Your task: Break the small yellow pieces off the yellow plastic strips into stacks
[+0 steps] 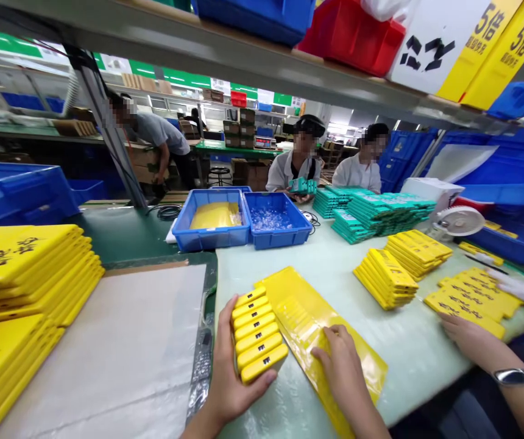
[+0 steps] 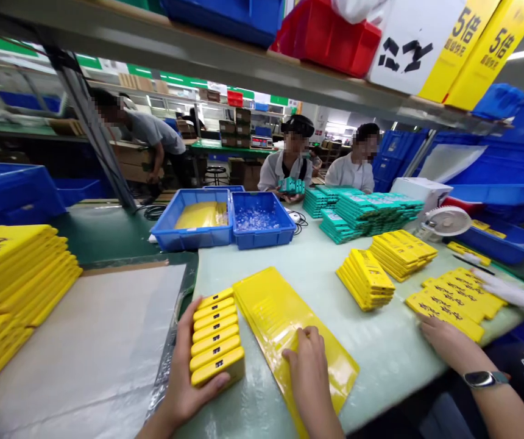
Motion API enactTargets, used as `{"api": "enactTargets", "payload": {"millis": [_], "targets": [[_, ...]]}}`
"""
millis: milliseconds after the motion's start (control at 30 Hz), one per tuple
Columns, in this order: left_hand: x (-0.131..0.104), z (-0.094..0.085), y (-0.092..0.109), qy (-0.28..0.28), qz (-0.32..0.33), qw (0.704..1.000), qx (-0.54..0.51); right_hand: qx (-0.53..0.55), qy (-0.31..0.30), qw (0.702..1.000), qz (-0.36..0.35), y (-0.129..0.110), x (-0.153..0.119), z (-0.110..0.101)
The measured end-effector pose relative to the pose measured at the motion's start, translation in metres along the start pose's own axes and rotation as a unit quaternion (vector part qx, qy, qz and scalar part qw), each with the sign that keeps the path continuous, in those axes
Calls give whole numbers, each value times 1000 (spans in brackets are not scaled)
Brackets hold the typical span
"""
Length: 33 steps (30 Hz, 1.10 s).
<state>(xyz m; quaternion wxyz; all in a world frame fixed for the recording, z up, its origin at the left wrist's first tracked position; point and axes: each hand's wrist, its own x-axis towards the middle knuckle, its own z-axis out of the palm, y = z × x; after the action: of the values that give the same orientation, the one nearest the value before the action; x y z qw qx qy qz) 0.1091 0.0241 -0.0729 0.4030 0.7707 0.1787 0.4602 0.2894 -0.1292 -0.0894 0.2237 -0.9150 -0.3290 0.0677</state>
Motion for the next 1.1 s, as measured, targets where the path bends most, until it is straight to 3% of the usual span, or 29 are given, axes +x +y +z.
{"api": "enactTargets", "payload": {"millis": [200,333,633,767,967,1100], "targets": [[-3,-4,-1,-13,-3,1000,14,67,42,996,-30,32,7,6],[-2,-5,-1,-15,7,999,33,101,9,995,-16,51,13,-1],[0,-6,1,-15,18,999,49,127,-24,991,-32,55,31,-33],[-1,-6,-2,-25,10,999,44,125,-8,991,-38,57,39,-43],[-4,3,5,35,-42,998,7,158,27,985,-66,57,37,-29],[-3,1,6,11,-24,999,25,156,71,981,-93,61,35,-18]]}}
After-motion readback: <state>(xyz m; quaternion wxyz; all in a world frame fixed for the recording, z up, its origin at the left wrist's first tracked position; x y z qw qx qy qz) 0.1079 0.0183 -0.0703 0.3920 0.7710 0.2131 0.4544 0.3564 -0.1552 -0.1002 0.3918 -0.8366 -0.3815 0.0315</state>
